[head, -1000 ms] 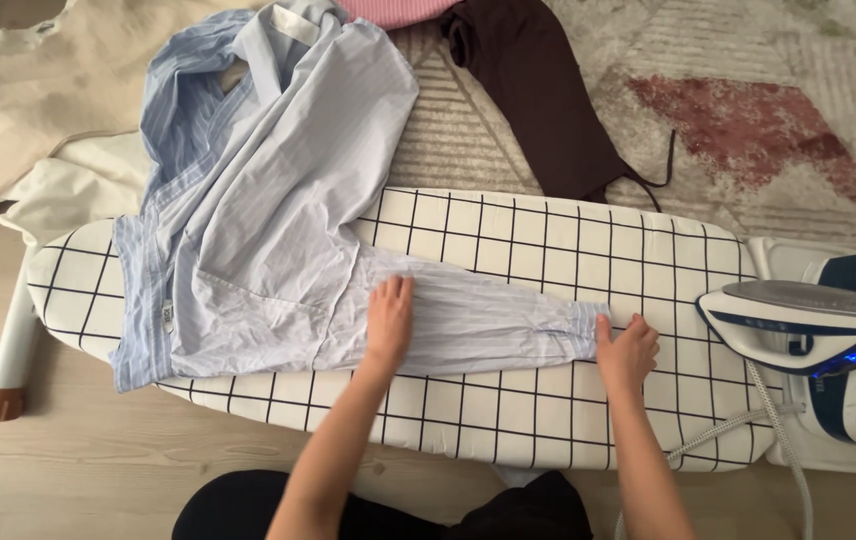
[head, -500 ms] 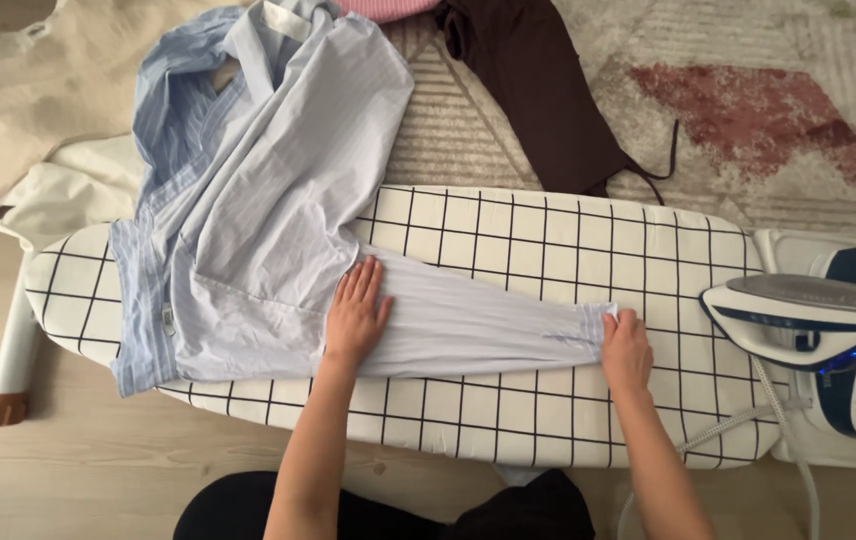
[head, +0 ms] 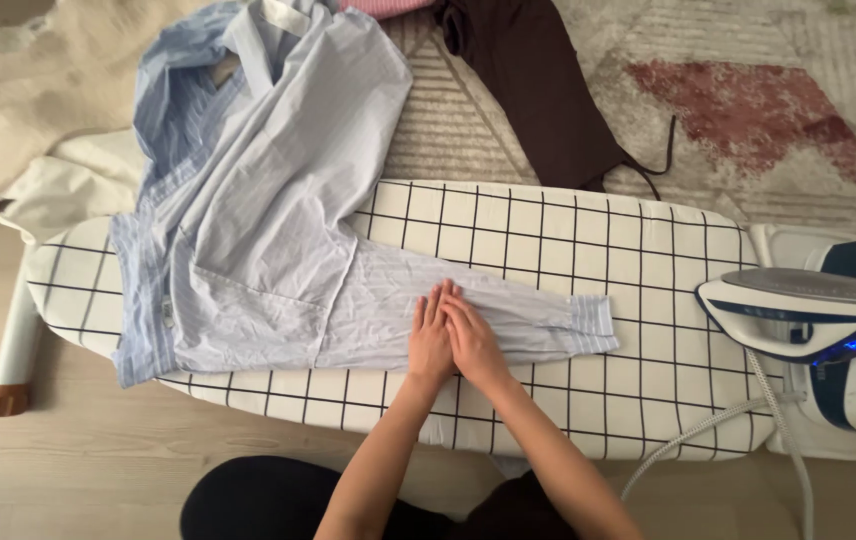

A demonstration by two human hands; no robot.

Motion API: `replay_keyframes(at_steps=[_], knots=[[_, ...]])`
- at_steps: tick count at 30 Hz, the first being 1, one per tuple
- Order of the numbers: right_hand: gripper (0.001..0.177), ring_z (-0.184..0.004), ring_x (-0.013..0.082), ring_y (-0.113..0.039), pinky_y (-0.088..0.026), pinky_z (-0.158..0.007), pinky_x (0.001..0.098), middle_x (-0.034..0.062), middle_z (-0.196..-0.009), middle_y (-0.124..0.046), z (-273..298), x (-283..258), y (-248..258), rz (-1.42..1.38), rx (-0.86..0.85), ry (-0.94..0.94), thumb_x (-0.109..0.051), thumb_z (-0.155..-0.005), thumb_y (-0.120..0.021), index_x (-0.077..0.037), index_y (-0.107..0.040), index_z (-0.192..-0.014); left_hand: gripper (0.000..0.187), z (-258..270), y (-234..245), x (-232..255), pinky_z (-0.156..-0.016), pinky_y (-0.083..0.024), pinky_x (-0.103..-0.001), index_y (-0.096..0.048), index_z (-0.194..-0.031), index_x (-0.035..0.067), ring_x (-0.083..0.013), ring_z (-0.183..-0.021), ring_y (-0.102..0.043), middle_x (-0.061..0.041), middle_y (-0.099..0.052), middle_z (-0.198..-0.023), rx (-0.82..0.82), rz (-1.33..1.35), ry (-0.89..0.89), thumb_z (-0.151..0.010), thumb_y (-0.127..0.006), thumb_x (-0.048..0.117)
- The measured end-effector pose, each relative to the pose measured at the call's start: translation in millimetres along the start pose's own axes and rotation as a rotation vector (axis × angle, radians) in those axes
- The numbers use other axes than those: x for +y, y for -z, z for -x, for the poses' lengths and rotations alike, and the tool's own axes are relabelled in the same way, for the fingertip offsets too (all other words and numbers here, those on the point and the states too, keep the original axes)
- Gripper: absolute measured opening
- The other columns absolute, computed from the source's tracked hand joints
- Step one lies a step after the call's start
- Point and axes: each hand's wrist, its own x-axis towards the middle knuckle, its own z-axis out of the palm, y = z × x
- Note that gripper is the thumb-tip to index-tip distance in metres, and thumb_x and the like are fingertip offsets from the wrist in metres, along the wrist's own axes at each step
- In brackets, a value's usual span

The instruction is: The person irons a light blue striped button-up shirt on an ironing board, moving a steam iron across the body of the shirt, repositioning the fabric by hand, and then smoothing and ironing a sleeve section by section.

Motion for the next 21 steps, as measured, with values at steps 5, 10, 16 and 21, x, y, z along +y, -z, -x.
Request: replay_keyframes(at_steps=[5,10,16,21], knots=[[0.043,-0.138,0.0381,-0.049,-0.039,-0.114,0.0496,0.0169,-0.148,-0.053,16.0,3.8,3.5,0.135,-0.046,0.189,-0.011,-0.096,-0.061,-0.004,-0.056,-0.139,0.074,10.5,40.1,-26.0,-0.124,-0.018,-0.051,-0.037,-0.157,0.012,-0.031,-0.153,-0.028,-0.013,-0.026,-0.167,-0.064,0.096,-0.017,-0.092,-0.057,0.042],[0.051,-0.146,0.0389,-0.039,-0.031,-0.119,0.052,0.0189,-0.157,-0.042,22.9,27.5,0.9,0.174,-0.122,0.205,-0.019,-0.098,-0.062,-0.005,-0.052,-0.146,0.074,28.7,42.3,-43.6,-0.123,-0.02,-0.052,-0.04,-0.153,0.007,-0.0328,-0.151,-0.03,-0.015,-0.031,-0.164,-0.085,0.197,-0.009,-0.092,-0.059,0.045],[0.047,-0.145,0.0387,-0.04,-0.03,-0.118,0.0556,0.0184,-0.156,-0.044,14.8,36.1,15.3,0.341,-0.125,0.184,-0.019,-0.097,-0.062,-0.002,-0.054,-0.14,0.066,38.1,58.4,-91.9,-0.125,-0.021,-0.05,-0.039,-0.155,0.003,-0.0316,-0.153,-0.03,-0.016,-0.036,-0.163,0.026,0.062,0.192,-0.101,-0.054,0.036],[0.035,-0.141,0.0336,-0.049,-0.035,-0.121,0.0543,0.0145,-0.148,-0.054,7.8,29.9,-14.2,0.267,-0.117,0.29,-0.013,-0.099,-0.062,-0.004,-0.06,-0.133,0.055,44.7,34.2,-87.8,-0.12,-0.032,-0.049,-0.05,-0.15,0.006,-0.0342,-0.147,-0.039,-0.015,-0.045,-0.158,0.07,0.133,0.141,-0.099,-0.06,0.026]])
